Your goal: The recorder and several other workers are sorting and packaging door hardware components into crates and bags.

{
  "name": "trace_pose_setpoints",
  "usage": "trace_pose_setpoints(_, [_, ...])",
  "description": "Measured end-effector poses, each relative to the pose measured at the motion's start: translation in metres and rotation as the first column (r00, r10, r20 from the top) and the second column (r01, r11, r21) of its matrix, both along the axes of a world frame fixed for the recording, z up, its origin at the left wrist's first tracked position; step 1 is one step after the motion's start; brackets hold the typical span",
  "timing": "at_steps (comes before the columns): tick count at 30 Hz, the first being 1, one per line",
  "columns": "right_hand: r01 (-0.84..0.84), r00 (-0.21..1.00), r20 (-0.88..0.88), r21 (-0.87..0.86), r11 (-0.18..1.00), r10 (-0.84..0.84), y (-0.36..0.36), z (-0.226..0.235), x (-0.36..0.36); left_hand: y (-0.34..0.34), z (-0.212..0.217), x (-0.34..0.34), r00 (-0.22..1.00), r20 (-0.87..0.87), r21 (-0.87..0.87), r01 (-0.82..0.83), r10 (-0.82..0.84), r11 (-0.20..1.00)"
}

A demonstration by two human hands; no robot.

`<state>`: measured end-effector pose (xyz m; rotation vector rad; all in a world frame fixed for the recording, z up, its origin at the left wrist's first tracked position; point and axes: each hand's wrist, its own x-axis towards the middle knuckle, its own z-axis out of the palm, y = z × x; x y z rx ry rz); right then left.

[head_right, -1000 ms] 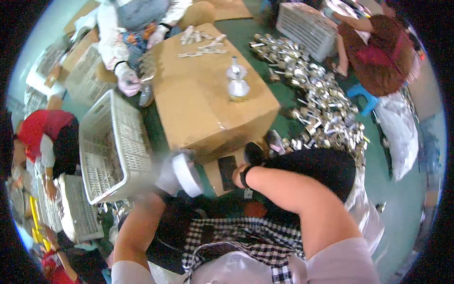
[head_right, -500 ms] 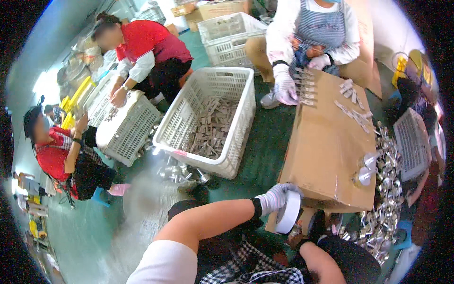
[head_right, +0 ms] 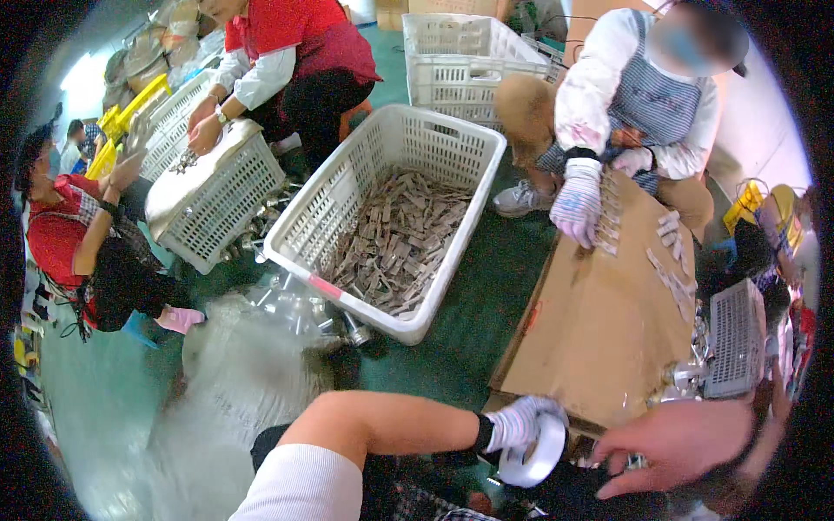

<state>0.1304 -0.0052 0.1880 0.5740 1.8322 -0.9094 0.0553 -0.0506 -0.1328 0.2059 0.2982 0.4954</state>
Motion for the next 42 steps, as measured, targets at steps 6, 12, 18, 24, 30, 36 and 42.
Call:
trace_pose_setpoints(6, [-0.052,0.977,-0.17,0.397,0.916,0.129,0.103,0.025,-0.149,-0.017,-0.01,0.009,0.841,-0.404,0.613,-0.043,0.359,0.789])
trace_pose_setpoints(12, [0.255,0.896,-0.442,0.429,0.867,-0.045,0.233,0.0,-0.26,-0.015,0.001,-0.005,0.889,-0.281,0.582,-0.144,0.363,0.801])
trace_pose_setpoints(18, [0.148,0.97,-0.241,0.559,0.816,-0.01,0.29,-0.179,-0.364,-0.025,-0.009,0.007,0.759,-0.192,0.792,-0.254,0.621,0.555])
trace_pose_setpoints(24, [-0.197,0.973,0.02,0.579,0.791,0.228,0.254,-0.394,-0.393,-0.036,-0.037,0.038,0.714,-0.143,0.818,-0.304,0.686,0.488])
trace_pose_setpoints(30, [-0.347,0.937,0.167,0.525,0.778,0.305,0.231,-0.472,-0.382,-0.054,-0.114,0.194,0.555,-0.251,0.884,-0.203,0.793,0.422])
trace_pose_setpoints(36, [-0.084,0.977,-0.141,0.425,0.901,0.158,0.133,-0.471,-0.369,-0.025,-0.153,0.375,-0.065,-0.253,0.9,0.351,0.965,0.26])
trace_pose_setpoints(42, [0.168,0.971,-0.235,0.533,0.829,-0.045,0.088,-0.46,-0.369,-0.009,-0.12,0.358,-0.09,-0.311,0.913,0.249,0.946,0.324])
